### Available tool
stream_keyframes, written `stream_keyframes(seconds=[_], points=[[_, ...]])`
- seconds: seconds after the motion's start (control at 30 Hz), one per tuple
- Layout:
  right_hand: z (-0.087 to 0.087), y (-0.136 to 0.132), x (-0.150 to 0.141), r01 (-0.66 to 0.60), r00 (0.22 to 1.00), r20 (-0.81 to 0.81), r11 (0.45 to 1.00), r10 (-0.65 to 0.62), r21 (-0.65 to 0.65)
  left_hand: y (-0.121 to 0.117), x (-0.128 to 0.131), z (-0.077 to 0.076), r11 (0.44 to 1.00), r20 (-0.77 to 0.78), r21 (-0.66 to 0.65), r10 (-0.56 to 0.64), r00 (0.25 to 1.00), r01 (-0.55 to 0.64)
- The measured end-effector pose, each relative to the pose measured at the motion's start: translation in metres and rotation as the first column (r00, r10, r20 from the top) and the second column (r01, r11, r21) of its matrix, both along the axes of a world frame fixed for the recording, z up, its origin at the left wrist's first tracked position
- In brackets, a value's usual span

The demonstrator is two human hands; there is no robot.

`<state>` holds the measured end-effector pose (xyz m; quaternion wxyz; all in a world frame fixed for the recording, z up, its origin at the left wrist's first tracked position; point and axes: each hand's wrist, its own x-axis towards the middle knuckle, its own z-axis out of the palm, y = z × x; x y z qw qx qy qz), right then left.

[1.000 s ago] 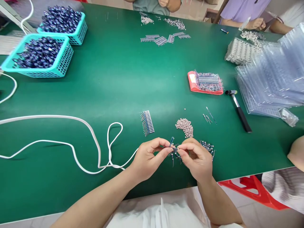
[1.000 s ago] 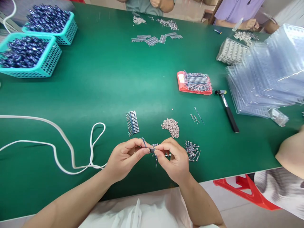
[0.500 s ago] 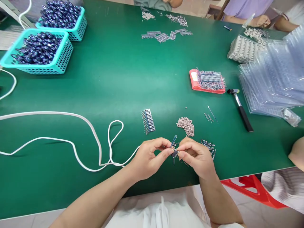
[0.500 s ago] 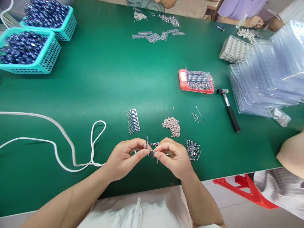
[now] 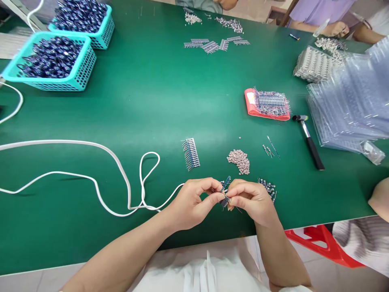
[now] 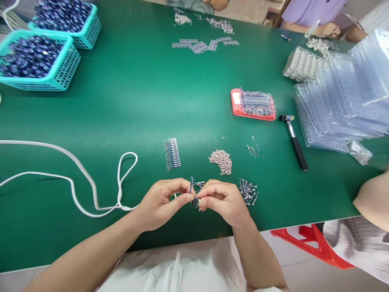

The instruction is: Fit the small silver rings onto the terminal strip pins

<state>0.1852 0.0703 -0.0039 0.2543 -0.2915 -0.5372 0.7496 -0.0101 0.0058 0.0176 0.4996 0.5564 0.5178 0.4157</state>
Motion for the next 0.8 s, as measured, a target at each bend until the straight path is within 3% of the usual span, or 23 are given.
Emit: stream_keyframes(seconds=[0.33,0.8], points=[[-0.0002,0.0004,-0.0004,0.019,0.999,0.032,0.999,-0.018,-0.039,-0.0023,0.0009,-0.0001,0.999,-0.09,0.035,0.023,0.996,-0.02],[-0.0032,0.001,0.0,-0.009,0.999,0.043,0.993,0.014,-0.121,-0.0008,0.0028,0.0022,0.999,-0.098,0.05,0.019,0.995,-0.014]])
